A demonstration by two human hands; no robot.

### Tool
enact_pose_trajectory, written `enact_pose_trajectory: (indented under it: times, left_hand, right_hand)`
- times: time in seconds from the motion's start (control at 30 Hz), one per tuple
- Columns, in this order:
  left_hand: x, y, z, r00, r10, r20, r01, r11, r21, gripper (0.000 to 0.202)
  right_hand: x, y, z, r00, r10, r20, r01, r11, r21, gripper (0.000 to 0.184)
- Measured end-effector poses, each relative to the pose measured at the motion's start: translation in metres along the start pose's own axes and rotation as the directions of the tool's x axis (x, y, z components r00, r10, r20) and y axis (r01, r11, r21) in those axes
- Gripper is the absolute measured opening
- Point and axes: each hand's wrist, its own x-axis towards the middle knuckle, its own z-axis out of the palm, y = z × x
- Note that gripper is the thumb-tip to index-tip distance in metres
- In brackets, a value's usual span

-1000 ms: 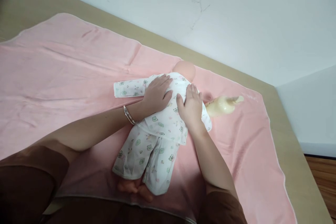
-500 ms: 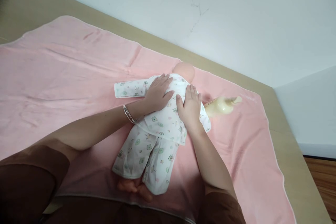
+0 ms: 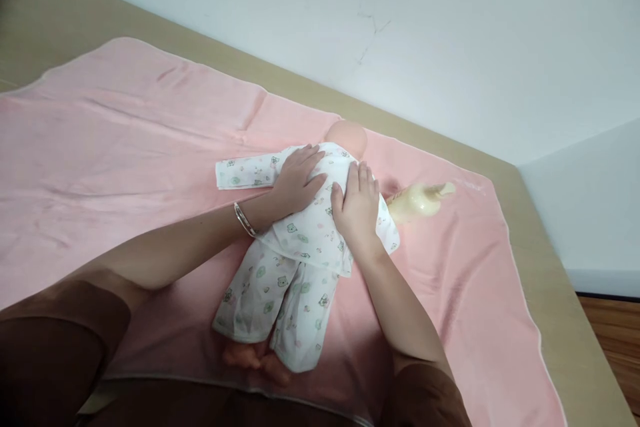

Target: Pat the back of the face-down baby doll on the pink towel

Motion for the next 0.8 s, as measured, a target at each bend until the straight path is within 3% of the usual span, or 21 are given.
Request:
enact_pose_trajectory:
  times: [0.2, 0.37, 0.53, 0.7, 0.8]
  left_hand:
    - [-0.005, -0.002, -0.001, 0.995, 0.027, -0.100, -0.036, 0.996, -0.084, 0.053]
    - [-0.009, 0.000, -0.002, 0.986, 0.061, -0.154, -0.078, 0.991, -0.108, 0.063]
    - [-0.008, -0.002, -0.001, 0.987, 0.054, -0.153, -0.072, 0.991, -0.117, 0.065]
    - [-0.007, -0.003, 0.000, 0.986, 0.063, -0.156, -0.082, 0.989, -0.121, 0.062]
    - [-0.007, -0.004, 0.000, 0.985, 0.067, -0.160, -0.087, 0.989, -0.117, 0.061]
  right_hand:
    - [-0.008, -0.013, -0.003, 0.987, -0.129, -0.097, 0.135, 0.989, 0.063, 0.066]
    - [-0.011, -0.011, 0.007, 0.985, -0.164, 0.047, 0.159, 0.983, 0.097, 0.054]
    - [-0.017, -0.014, 0.008, 0.980, -0.132, -0.150, 0.138, 0.990, 0.031, 0.062]
    - [-0.015, -0.014, 0.009, 0.969, -0.245, -0.039, 0.246, 0.968, 0.041, 0.051]
    - [-0.015, -0.012, 0.011, 0.964, -0.251, -0.083, 0.254, 0.967, 0.019, 0.050]
